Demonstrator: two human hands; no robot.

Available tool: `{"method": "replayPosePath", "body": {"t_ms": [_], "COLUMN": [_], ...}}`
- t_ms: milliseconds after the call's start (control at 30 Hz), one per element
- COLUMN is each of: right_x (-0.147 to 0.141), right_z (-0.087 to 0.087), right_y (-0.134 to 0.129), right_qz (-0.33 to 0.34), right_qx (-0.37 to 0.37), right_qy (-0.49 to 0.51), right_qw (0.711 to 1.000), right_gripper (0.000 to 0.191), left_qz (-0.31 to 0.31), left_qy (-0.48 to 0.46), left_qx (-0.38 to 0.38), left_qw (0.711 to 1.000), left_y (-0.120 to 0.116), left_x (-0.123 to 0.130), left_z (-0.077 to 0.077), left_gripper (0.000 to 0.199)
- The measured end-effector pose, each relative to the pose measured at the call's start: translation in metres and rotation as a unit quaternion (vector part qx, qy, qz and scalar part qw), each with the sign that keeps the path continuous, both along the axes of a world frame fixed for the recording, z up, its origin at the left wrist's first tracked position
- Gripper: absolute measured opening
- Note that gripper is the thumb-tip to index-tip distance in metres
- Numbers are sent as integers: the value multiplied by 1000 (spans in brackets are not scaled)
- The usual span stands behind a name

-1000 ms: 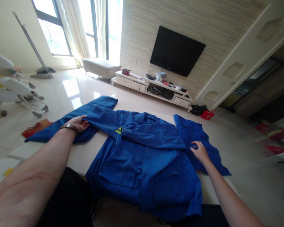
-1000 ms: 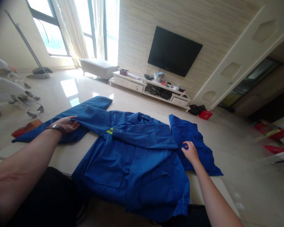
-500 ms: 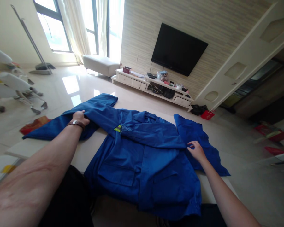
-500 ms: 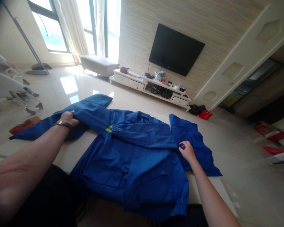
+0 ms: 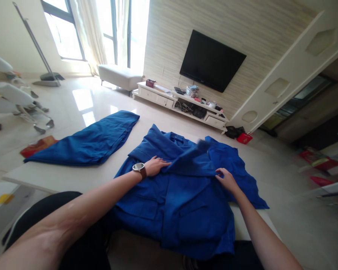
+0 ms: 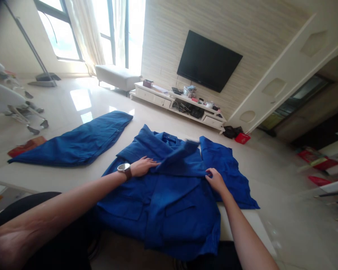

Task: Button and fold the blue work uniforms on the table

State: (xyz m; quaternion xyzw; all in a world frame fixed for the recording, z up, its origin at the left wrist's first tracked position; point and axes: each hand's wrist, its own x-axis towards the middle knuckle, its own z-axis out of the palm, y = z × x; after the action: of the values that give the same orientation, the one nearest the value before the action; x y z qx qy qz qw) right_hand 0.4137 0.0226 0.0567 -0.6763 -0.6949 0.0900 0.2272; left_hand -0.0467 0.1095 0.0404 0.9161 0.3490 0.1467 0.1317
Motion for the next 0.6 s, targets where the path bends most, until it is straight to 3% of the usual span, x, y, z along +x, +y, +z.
{"method": "replayPosePath", "body": {"t_ms": [67, 133, 267, 367, 433, 500, 600], "right_x": [-7, -12, -19, -25, -29, -32, -31], "right_z": [1, 2, 5, 7, 8, 8, 10], "right_y": [-2, -3, -2, -2, -3, -4, 0], "right_qz": [10, 0, -10, -13, -12, 2, 4], "right_qx": [-10, -19, -70, -160, -180, -145, -37], "right_qy": [17, 47, 124, 204, 225, 220, 228], "right_qw": [1000, 999, 990, 966, 958, 965, 973], "right_gripper": [27, 37, 58, 45, 41, 42, 43], "left_qz": [-23, -36, -28, 3, 31, 69, 120], "left_qy": [56, 101, 135, 158, 173, 188, 197], "left_qx": [9, 10, -5, -18, -33, -52, -103], "left_qw": [998, 994, 990, 987, 984, 978, 967], "left_y": [-6, -5, 3, 7, 12, 20, 33], "left_x": [4, -1, -11, -19, -27, -39, -60], "left_z": [-12, -15, -2, 10, 16, 20, 23], "left_gripper": [64, 68, 74, 75, 74, 77, 82]}}
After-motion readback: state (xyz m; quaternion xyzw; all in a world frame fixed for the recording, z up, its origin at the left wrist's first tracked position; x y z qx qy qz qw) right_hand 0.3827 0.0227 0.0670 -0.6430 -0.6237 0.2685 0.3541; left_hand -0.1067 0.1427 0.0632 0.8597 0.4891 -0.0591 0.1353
